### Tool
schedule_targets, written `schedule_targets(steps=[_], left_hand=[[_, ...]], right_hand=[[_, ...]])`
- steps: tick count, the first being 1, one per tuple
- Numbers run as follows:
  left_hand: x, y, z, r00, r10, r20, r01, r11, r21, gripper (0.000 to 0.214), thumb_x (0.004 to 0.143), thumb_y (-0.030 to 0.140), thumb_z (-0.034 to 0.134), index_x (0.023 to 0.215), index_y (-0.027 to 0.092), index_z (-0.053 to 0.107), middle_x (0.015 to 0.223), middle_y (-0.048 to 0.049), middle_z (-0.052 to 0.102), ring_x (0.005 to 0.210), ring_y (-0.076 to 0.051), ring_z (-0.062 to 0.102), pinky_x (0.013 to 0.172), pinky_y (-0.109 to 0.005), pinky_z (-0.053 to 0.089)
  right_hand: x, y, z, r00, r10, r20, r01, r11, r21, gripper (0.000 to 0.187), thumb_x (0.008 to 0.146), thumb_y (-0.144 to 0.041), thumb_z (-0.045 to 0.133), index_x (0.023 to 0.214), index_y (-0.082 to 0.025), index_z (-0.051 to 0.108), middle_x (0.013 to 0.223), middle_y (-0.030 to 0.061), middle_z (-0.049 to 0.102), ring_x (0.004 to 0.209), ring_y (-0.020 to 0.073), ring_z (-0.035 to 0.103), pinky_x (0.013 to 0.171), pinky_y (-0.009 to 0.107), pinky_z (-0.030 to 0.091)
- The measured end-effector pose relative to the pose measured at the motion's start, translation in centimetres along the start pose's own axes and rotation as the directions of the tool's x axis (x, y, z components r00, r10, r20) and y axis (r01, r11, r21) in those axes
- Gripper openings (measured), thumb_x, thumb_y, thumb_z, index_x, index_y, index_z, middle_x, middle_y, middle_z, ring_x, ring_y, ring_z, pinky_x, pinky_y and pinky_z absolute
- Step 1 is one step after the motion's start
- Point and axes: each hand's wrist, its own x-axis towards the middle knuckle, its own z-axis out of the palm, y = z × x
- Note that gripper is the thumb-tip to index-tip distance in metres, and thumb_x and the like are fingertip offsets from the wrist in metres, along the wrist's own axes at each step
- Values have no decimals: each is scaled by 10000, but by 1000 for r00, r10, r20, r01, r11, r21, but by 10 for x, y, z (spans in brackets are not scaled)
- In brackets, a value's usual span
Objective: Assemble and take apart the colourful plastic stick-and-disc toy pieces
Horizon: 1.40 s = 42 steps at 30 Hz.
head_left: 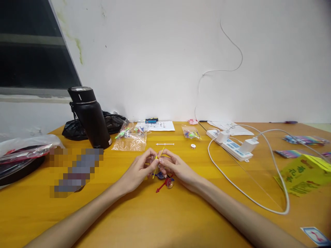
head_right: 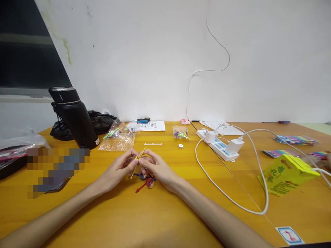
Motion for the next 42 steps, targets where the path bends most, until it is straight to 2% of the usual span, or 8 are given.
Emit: schedule_targets(steps=[6, 15, 20, 24, 30, 34, 38, 42], left_hand=[[-2, -2, -4, 999, -2, 38, 1, 999, 43, 286, 1018, 492, 458, 985, 209, 485, 838, -6, 590, 721, -133, 544, 635, -246, 440], [-1, -6, -5, 998, 17, 53, -25, 988, 150, 286, 1019, 489, 444, 954, 212, 476, 817, 17, 572, 657, -115, 525, 590, -230, 446], [-1, -10, -7, 999, 8, 44, -11, 998, 54, 309, 1027, 499, 400, 920, 216, 459, 742, 41, 514, 561, -106, 545, 519, -226, 480], [3, -15, -14, 999, 8, -38, -11, 997, -73, 301, 1025, 488, 402, 924, 216, 483, 688, 58, 423, 522, -99, 480, 484, -224, 486], [10, -9, -13, 995, -94, -46, 75, 948, -308, 118, 960, 331, 490, 922, 219, 492, 877, -3, 509, 662, -127, 481, 490, -220, 483], [11, -8, -10, 989, -144, -43, 123, 941, -316, 138, 974, 358, 477, 943, 225, 497, 797, 26, 452, 589, -95, 380, 483, -178, 382], [10, -10, -11, 981, -191, -42, 175, 952, -253, 226, 953, 441, 559, 935, 236, 465, 723, 61, 369, 543, -81, 294, 454, -162, 280], [11, -13, -16, 987, -148, -60, 136, 976, -172, 289, 944, 494, 581, 918, 230, 465, 713, 69, 372, 517, -70, 250, 436, -172, 214]], right_hand=[[-1, -1, 4, 998, 62, 25, -63, 996, 58, 353, 890, -537, 688, 1034, -261, 520, 665, -77, 419, 496, 75, 433, 372, 145, 387], [0, 3, 5, 996, 78, 43, -80, 995, 59, 341, 910, -517, 681, 1059, -256, 519, 693, -58, 457, 588, 94, 525, 407, 128, 397], [-3, 4, 11, 995, 69, 72, -76, 993, 91, 331, 926, -529, 651, 1061, -268, 499, 718, -53, 448, 636, 107, 537, 446, 147, 439], [-1, 1, 9, 998, 24, 61, -30, 994, 104, 298, 935, -518, 642, 1026, -263, 517, 758, -38, 480, 666, 113, 530, 534, 198, 481], [8, -3, -5, 968, -249, -35, 231, 937, -263, 278, 941, -475, 633, 1040, -216, 631, 997, 33, 638, 941, 162, 597, 911, 314, 487], [9, -1, -14, 897, -414, -158, 285, 812, -510, 238, 941, -417, 644, 1063, -213, 620, 985, 39, 657, 921, 174, 628, 877, 317, 513], [7, -2, -17, 886, -455, -86, 310, 721, -620, 142, 970, -345, 613, 983, -208, 650, 963, 37, 690, 899, 175, 658, 858, 313, 528], [7, -3, -19, 877, -478, -43, 335, 674, -658, 115, 972, -290, 610, 1029, -217, 678, 1002, 36, 713, 942, 176, 674, 884, 318, 536]])
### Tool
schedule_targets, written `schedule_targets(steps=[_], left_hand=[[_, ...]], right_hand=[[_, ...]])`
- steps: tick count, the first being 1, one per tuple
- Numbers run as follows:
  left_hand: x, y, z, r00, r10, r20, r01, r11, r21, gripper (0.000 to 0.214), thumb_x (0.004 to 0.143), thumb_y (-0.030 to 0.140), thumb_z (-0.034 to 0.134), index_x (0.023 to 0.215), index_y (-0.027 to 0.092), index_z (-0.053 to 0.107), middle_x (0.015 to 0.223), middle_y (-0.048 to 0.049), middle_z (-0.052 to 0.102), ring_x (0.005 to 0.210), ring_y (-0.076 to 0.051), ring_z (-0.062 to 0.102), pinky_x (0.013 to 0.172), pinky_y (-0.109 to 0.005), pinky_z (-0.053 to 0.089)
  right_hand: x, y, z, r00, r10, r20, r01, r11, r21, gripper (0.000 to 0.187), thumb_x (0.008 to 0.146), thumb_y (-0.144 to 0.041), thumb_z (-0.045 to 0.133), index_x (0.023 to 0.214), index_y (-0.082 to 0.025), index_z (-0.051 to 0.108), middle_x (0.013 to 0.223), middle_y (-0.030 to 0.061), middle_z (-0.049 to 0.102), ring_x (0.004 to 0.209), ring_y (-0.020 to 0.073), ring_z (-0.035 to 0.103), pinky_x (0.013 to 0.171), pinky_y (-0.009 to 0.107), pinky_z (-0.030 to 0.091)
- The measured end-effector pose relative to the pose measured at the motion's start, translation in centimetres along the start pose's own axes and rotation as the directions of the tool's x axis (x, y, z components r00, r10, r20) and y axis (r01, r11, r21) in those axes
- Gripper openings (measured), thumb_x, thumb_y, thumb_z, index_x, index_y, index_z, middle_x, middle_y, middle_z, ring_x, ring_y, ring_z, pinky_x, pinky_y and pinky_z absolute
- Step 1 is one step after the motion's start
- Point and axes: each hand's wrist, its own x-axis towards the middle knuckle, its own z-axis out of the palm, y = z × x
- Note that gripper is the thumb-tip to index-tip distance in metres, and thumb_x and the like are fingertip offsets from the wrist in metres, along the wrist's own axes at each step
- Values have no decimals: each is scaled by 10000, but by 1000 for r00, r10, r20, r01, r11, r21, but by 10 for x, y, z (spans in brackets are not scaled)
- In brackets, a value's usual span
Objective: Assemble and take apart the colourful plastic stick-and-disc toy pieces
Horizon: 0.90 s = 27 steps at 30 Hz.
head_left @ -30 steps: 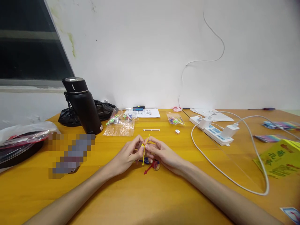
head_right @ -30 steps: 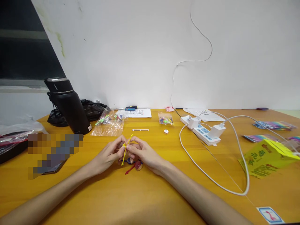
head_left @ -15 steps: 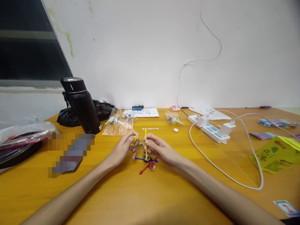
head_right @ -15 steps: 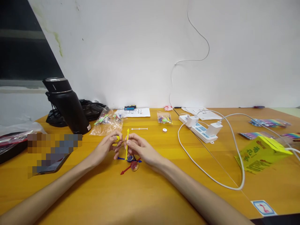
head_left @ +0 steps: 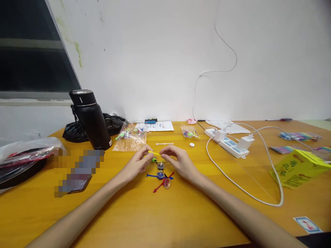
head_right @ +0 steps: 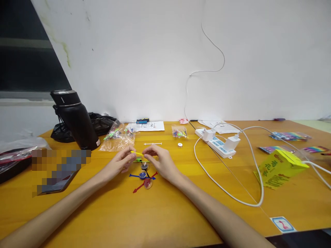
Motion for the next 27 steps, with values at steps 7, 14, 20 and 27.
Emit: schedule_targets(steps=[7, 14, 20, 27], left_hand=[[5, 1, -9, 984, 56, -167, -40, 994, 99, 278, 923, 485, 605, 919, 221, 518, 635, 77, 355, 481, -70, 277, 427, -183, 229], [5, 4, -12, 978, 38, -206, -25, 998, 63, 317, 894, 515, 639, 919, 217, 536, 623, 83, 322, 466, -65, 272, 421, -178, 241], [7, 3, -10, 981, -4, -195, 5, 1000, 5, 361, 859, 534, 667, 890, 205, 522, 612, 90, 316, 458, -60, 243, 416, -179, 213], [8, 0, -10, 980, -32, -194, 32, 999, -4, 368, 853, 533, 662, 962, 209, 526, 650, 86, 361, 466, -57, 251, 407, -176, 195]], right_hand=[[3, 7, -6, 994, 32, -108, -31, 999, 8, 191, 953, -304, 635, 1121, -217, 664, 1134, 63, 704, 1032, 183, 668, 956, 338, 531], [6, 19, -12, 976, 128, -175, -111, 989, 102, 247, 913, -400, 680, 1046, -193, 697, 1040, 73, 731, 949, 189, 689, 913, 344, 554], [7, 23, -15, 972, 173, -156, -149, 976, 157, 288, 853, -408, 742, 1029, -179, 741, 1015, 82, 759, 930, 204, 711, 903, 365, 565], [11, 32, -24, 946, 212, -245, -174, 970, 169, 295, 820, -420, 768, 976, -171, 744, 986, 89, 772, 910, 216, 730, 899, 377, 569]])
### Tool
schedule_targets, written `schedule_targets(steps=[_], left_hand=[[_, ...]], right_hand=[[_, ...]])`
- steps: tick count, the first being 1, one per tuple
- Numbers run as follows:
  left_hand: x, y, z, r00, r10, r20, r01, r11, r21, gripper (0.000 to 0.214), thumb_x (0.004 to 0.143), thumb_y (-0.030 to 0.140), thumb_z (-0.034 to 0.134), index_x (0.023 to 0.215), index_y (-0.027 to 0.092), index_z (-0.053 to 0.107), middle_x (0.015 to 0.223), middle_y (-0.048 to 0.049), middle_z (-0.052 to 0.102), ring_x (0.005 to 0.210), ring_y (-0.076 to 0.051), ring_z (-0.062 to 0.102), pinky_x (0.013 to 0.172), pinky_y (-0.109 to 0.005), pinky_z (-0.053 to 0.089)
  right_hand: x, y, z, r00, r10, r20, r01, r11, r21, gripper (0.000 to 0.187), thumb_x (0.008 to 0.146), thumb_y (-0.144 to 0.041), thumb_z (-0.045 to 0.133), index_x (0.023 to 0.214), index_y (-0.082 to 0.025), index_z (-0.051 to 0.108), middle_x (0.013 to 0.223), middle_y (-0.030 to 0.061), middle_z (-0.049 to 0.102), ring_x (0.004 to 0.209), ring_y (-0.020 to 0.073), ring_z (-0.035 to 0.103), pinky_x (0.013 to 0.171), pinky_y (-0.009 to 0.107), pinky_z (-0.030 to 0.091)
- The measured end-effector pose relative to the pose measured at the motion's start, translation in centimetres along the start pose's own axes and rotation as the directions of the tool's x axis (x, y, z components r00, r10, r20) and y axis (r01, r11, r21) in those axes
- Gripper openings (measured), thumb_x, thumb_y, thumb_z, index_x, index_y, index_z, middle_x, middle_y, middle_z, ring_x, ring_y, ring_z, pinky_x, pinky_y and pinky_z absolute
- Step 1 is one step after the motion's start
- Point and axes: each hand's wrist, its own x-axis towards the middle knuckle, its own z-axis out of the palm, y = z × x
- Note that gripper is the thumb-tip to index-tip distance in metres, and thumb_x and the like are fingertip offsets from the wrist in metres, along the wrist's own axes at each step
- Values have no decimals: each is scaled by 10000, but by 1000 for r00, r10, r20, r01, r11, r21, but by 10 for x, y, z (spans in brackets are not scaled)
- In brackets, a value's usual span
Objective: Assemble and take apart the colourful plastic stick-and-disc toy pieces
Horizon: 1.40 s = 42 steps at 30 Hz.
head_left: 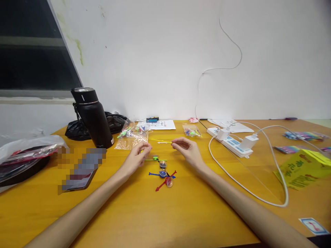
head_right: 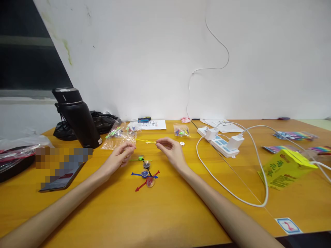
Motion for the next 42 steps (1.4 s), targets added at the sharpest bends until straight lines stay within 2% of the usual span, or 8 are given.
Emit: schedule_targets(steps=[4, 10, 14, 21, 31, 35, 38, 42], left_hand=[[-1, -1, 0, 998, 55, -13, -54, 998, 25, 322, 883, 502, 626, 985, 206, 554, 674, 72, 381, 494, -70, 289, 420, -181, 222], [-3, -3, 1, 995, 91, -41, -85, 989, 119, 218, 903, 406, 580, 1002, 212, 584, 784, 34, 500, 533, -87, 353, 467, -198, 292], [-5, -3, 3, 989, 144, -26, -137, 975, 176, 171, 902, 335, 554, 1010, 212, 604, 929, 3, 564, 598, -102, 408, 529, -212, 336], [-10, 0, 7, 982, 188, 23, -188, 950, 249, 188, 888, 219, 507, 1060, 217, 584, 956, -3, 552, 694, -131, 438, 629, -237, 352], [-7, -9, 8, 983, 175, 47, -181, 948, 260, 269, 837, 151, 489, 1077, 232, 579, 920, 12, 548, 696, -145, 433, 651, -249, 331], [-7, -9, 7, 983, 180, 39, -184, 948, 261, 268, 835, 152, 503, 1077, 236, 583, 919, 14, 551, 706, -146, 445, 658, -247, 335], [-7, -8, 8, 983, 183, 34, -185, 949, 254, 272, 828, 143, 507, 1071, 236, 586, 918, 14, 556, 701, -145, 443, 662, -247, 337], [-6, -10, 9, 979, 202, 39, -206, 957, 206, 258, 844, 127, 501, 1077, 228, 549, 928, 8, 570, 742, -144, 472, 719, -254, 366]], right_hand=[[6, 11, -11, 998, 18, -58, -19, 1000, -24, 296, 840, -411, 740, 1000, -162, 742, 990, 103, 782, 914, 235, 753, 924, 401, 574], [11, 28, -19, 999, -41, 0, 39, 950, -309, 183, 851, -305, 703, 971, -173, 743, 899, 84, 790, 833, 228, 758, 849, 387, 599], [13, 30, -19, 998, -68, 15, 68, 904, -423, 130, 874, -273, 654, 918, -185, 738, 880, 65, 784, 803, 208, 745, 800, 352, 592], [17, 28, -24, 995, -100, -20, 70, 813, -577, 117, 879, -212, 617, 901, -185, 729, 847, 52, 767, 737, 189, 708, 749, 324, 548], [19, 36, -24, 988, -153, 5, 125, 789, -602, 117, 892, -212, 613, 956, -181, 706, 929, 53, 735, 729, 160, 662, 731, 300, 521], [18, 34, -22, 987, -149, 56, 148, 728, -669, 155, 935, -261, 587, 936, -183, 721, 940, 63, 678, 786, 171, 631, 735, 300, 489], [16, 32, -20, 986, -109, 126, 166, 688, -706, 208, 959, -278, 562, 953, -188, 749, 972, 78, 652, 874, 200, 615, 781, 321, 474], [16, 35, -20, 983, -73, 171, 173, 698, -694, 232, 964, -231, 541, 1050, -175, 748, 1026, 93, 642, 972, 224, 610, 876, 353, 474]])
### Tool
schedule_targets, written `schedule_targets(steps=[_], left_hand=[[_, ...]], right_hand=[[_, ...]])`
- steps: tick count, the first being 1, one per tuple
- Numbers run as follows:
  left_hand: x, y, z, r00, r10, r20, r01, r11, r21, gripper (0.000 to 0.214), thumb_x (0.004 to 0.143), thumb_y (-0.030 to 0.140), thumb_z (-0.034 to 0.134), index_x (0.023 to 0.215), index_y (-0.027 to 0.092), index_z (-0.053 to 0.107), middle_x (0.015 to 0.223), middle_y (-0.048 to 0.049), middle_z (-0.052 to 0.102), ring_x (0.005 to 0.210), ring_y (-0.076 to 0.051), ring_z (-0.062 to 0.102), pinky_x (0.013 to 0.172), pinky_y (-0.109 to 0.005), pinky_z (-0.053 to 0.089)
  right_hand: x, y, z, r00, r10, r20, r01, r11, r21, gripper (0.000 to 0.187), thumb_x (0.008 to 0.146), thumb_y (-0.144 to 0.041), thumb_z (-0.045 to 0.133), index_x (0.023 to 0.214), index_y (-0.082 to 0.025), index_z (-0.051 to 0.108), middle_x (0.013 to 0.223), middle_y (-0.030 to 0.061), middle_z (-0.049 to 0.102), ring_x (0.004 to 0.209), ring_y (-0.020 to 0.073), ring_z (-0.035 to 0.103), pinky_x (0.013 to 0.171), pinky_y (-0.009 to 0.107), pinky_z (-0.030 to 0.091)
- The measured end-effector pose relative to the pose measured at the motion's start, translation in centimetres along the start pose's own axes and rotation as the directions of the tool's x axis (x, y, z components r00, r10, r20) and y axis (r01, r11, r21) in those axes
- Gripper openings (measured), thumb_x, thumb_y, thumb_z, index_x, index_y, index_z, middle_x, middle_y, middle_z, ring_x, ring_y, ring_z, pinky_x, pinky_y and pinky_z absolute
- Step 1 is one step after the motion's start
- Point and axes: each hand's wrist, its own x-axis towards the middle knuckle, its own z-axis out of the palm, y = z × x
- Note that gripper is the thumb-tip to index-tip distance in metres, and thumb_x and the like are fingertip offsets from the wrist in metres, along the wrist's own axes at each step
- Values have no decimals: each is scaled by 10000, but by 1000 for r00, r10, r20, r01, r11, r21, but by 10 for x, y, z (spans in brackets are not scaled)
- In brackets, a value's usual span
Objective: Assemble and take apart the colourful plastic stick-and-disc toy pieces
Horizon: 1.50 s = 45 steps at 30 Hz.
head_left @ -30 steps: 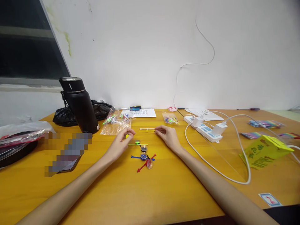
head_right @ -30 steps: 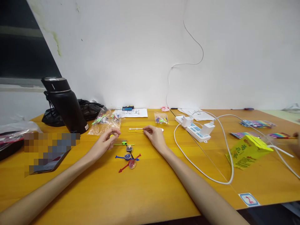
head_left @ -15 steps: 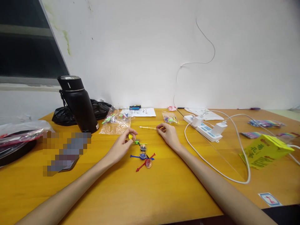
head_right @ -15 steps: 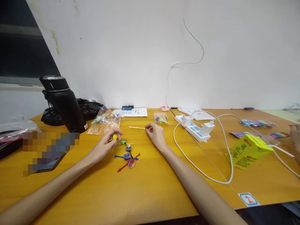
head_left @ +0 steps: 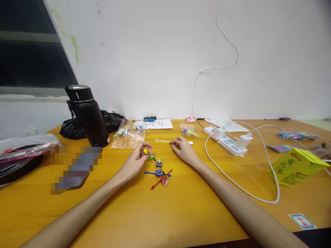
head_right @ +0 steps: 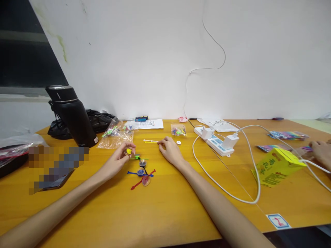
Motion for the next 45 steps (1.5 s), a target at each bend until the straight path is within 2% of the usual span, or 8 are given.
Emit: schedule_targets(steps=[5, 8, 14, 18, 28, 33, 38, 45], left_hand=[[1, -2, 2, 1000, -14, 26, 17, 994, -112, 232, 869, 127, 491, 1078, 227, 496, 965, -6, 587, 812, -143, 536, 799, -279, 428], [1, 0, 2, 999, -8, 35, 13, 988, -155, 193, 889, 165, 529, 1062, 226, 468, 1004, -22, 601, 916, -155, 586, 892, -311, 449], [-2, 0, 4, 994, 9, 111, 16, 976, -218, 214, 924, 205, 564, 1090, 230, 430, 1057, -43, 637, 983, -163, 632, 964, -353, 461], [-4, -3, 7, 989, -1, 149, 34, 975, -218, 234, 931, 213, 579, 1114, 234, 435, 1125, -56, 623, 1007, -170, 637, 956, -356, 474], [-8, 7, 7, 981, -8, 192, 40, 986, -164, 255, 930, 253, 603, 1156, 238, 487, 1125, -35, 549, 923, -142, 613, 879, -322, 492], [-4, 4, 4, 981, -18, 192, 56, 979, -198, 271, 930, 238, 593, 1164, 230, 455, 1036, -34, 605, 938, -165, 657, 919, -356, 503], [0, -3, 0, 989, -4, 146, 37, 973, -228, 253, 918, 180, 543, 1145, 225, 442, 1077, -39, 604, 925, -160, 679, 937, -371, 519], [4, -4, -6, 991, 14, 132, 13, 979, -204, 227, 897, 163, 547, 1110, 214, 489, 1024, -27, 621, 893, -152, 679, 901, -351, 523]], right_hand=[[-1, 0, 0, 1000, -2, -2, 2, 1000, 27, 238, 959, -187, 525, 1082, -168, 728, 1047, 95, 632, 995, 229, 611, 907, 365, 477], [-5, -15, -3, 998, -43, -37, 47, 994, 102, 234, 981, -193, 500, 1099, -183, 702, 1016, 76, 628, 933, 205, 617, 858, 336, 491], [-20, -68, -11, 951, -310, 1, 303, 931, 201, 246, 1026, -254, 497, 1227, -252, 637, 1094, 70, 635, 986, 193, 622, 902, 327, 490], [-25, -79, -10, 915, -394, 91, 373, 909, 188, 284, 1017, -337, 553, 1285, -269, 615, 1090, 63, 630, 970, 191, 629, 893, 328, 506], [-26, -78, -12, 913, -404, 61, 381, 895, 230, 194, 1007, -345, 577, 1143, -245, 673, 1047, 52, 629, 934, 174, 636, 856, 301, 514], [-25, -78, -14, 941, -337, -18, 323, 882, 345, 153, 996, -291, 597, 1125, -227, 647, 1057, 43, 681, 961, 170, 664, 883, 304, 523], [-22, -71, -17, 946, -301, -122, 324, 865, 383, 156, 923, -263, 689, 1070, -216, 668, 1009, 36, 733, 918, 180, 700, 844, 314, 557], [-20, -67, -22, 933, -323, -160, 359, 869, 341, 335, 926, -252, 687, 1256, -240, 635, 1057, 46, 702, 938, 175, 670, 861, 325, 548]])
